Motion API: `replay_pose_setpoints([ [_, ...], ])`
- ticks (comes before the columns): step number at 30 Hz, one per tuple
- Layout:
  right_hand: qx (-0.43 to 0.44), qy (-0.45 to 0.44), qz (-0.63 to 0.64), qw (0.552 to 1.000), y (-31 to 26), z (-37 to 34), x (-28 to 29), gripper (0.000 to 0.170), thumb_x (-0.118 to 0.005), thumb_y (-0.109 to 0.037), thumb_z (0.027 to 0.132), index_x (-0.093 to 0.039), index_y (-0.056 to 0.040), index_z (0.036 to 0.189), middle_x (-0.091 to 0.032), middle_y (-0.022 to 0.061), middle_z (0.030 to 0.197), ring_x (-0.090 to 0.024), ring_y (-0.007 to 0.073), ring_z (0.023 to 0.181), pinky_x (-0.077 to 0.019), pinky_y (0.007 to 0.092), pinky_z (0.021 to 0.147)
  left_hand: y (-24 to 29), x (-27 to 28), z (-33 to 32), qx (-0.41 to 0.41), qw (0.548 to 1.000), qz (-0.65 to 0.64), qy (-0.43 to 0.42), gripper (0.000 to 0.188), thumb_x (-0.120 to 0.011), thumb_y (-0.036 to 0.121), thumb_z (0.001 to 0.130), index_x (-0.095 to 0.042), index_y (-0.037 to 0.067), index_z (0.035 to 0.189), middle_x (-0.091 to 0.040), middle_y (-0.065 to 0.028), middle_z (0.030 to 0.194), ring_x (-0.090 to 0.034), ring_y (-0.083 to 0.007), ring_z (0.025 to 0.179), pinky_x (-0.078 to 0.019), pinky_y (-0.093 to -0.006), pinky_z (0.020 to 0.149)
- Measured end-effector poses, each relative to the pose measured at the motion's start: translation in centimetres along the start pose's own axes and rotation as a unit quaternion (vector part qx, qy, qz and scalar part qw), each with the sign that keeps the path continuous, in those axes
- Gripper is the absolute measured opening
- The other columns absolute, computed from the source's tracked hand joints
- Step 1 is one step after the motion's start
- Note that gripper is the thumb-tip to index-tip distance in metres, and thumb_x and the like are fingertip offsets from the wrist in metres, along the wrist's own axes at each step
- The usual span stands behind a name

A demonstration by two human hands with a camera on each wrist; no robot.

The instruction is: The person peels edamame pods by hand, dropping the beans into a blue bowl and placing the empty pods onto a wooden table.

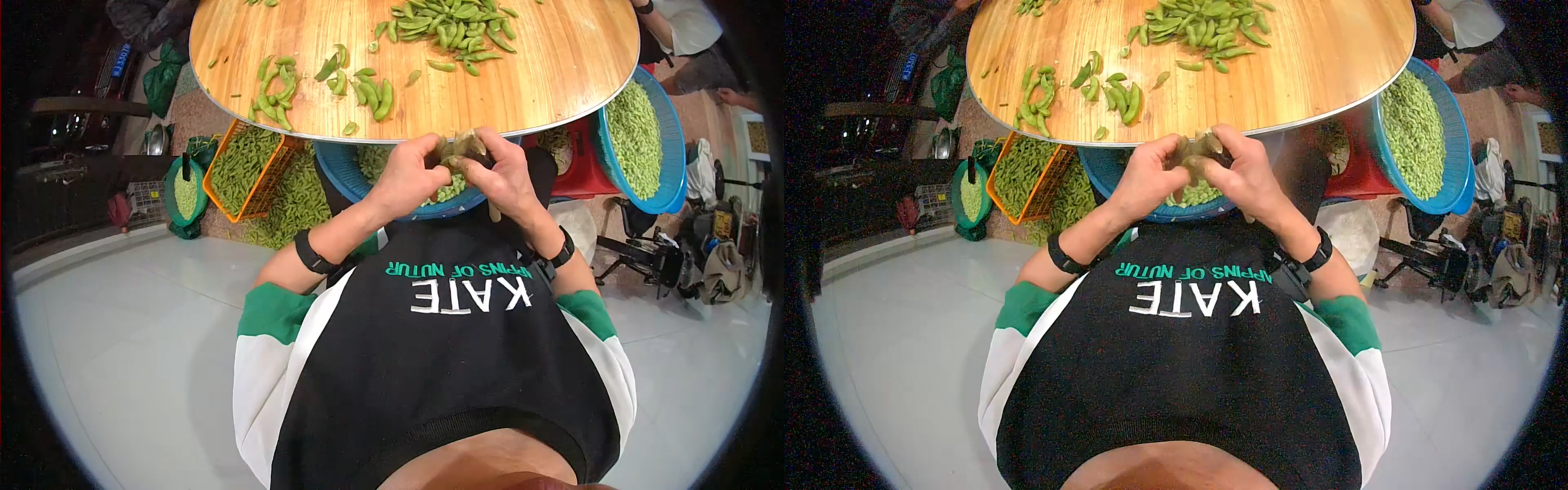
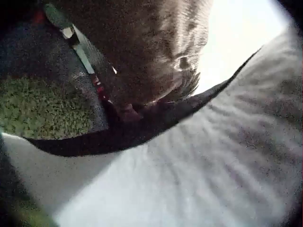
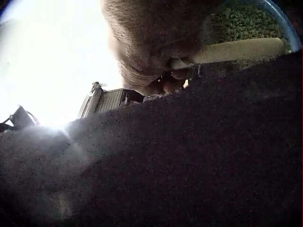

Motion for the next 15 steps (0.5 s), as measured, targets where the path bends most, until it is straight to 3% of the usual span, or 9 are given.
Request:
replay_pose_setpoints([
  [3,-0.074,0.014,0.07,0.995,-0.1,-0.2,0.1,0.014,-0.065,-0.005,0.08,-0.055,0.0011,0.088,-0.057,0.004,0.073,-0.052,0.0069,0.066,-0.0433,0.0248,0.058,0.3,-0.6,-0.1,-0.023,0.999,-0.042,0.008,0.009,-0.054,-0.001,0.076,-0.055,-0.002,0.085,-0.057,-0.0047,0.07,-0.053,-0.0097,0.056,-0.0428,-0.024,0.045],
  [5,-0.054,0.015,0.065,0.996,0.4,-0.4,0.0,0.014,-0.065,-0.005,0.08,-0.055,0.0013,0.088,-0.058,0.0046,0.072,-0.052,0.0071,0.067,-0.0434,0.0247,0.058,0.4,-0.7,-0.3,-0.027,0.996,-0.082,0.005,0.009,-0.053,-0.001,0.077,-0.054,-0.002,0.086,-0.057,-0.0049,0.071,-0.053,-0.01,0.058,-0.0431,-0.0243,0.046],
  [8,-0.01,0.026,0.052,0.998,0.4,-0.6,-0.1,0.014,-0.065,-0.005,0.08,-0.055,0.0016,0.088,-0.059,0.0052,0.072,-0.052,0.0074,0.067,-0.0438,0.0245,0.059,0.1,-0.7,-0.1,-0.039,0.998,-0.042,0.007,0.011,-0.052,-0.001,0.076,-0.052,-0.002,0.087,-0.056,-0.0076,0.072,-0.054,-0.0115,0.061,-0.0452,-0.0279,0.051],
  [10,0.011,0.034,0.046,0.998,0.1,-0.8,-0.2,0.014,-0.065,-0.005,0.08,-0.055,0.0019,0.088,-0.059,0.0053,0.072,-0.053,0.0074,0.067,-0.044,0.0244,0.059,-0.6,-0.7,0.0,-0.048,0.996,0.077,0.016,0.021,-0.053,-0.003,0.08,-0.054,-0.002,0.101,-0.062,-0.0059,0.086,-0.059,-0.0113,0.073,-0.0493,-0.0256,0.057],
  [13,0.003,0.042,0.059,0.997,-0.2,-0.7,0.2,0.014,-0.065,-0.005,0.08,-0.056,0.002,0.088,-0.059,0.0055,0.071,-0.054,0.0079,0.065,-0.0443,0.0241,0.059,-0.4,-1.5,-0.3,-0.053,0.994,0.097,0.017,0.027,-0.053,-0.001,0.081,-0.052,-0.002,0.108,-0.062,-0.0082,0.087,-0.059,-0.0139,0.071,-0.0497,-0.0287,0.059],
  [14,-0.033,0.023,0.077,0.996,0.0,-0.6,0.1,0.013,-0.064,-0.006,0.08,-0.057,0.0019,0.088,-0.06,0.0055,0.072,-0.055,0.0084,0.064,-0.0444,0.0245,0.057,-0.6,-1.3,-0.2,-0.053,0.994,0.097,0.015,0.027,-0.053,-0.001,0.081,-0.052,-0.002,0.108,-0.062,-0.0082,0.087,-0.059,-0.0139,0.071,-0.0497,-0.0287,0.059],
  [15,-0.067,0.003,0.096,0.993,0.3,-0.5,0.0,0.013,-0.064,-0.006,0.081,-0.057,0.0019,0.088,-0.06,0.0055,0.072,-0.056,0.0089,0.063,-0.0446,0.0248,0.056,-0.4,-1.4,-0.2,-0.08,0.973,0.214,-0.021,0.03,-0.054,0.0,0.081,-0.051,-0.002,0.111,-0.061,-0.0104,0.087,-0.06,-0.0162,0.071,-0.0498,-0.0296,0.061],
])
Point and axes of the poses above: each hand's wrist, its own z-axis towards the middle knuckle, its own x-axis out of the back of the hand, y = z × x, the point moved 9 cm from there along z, towards the middle knuckle
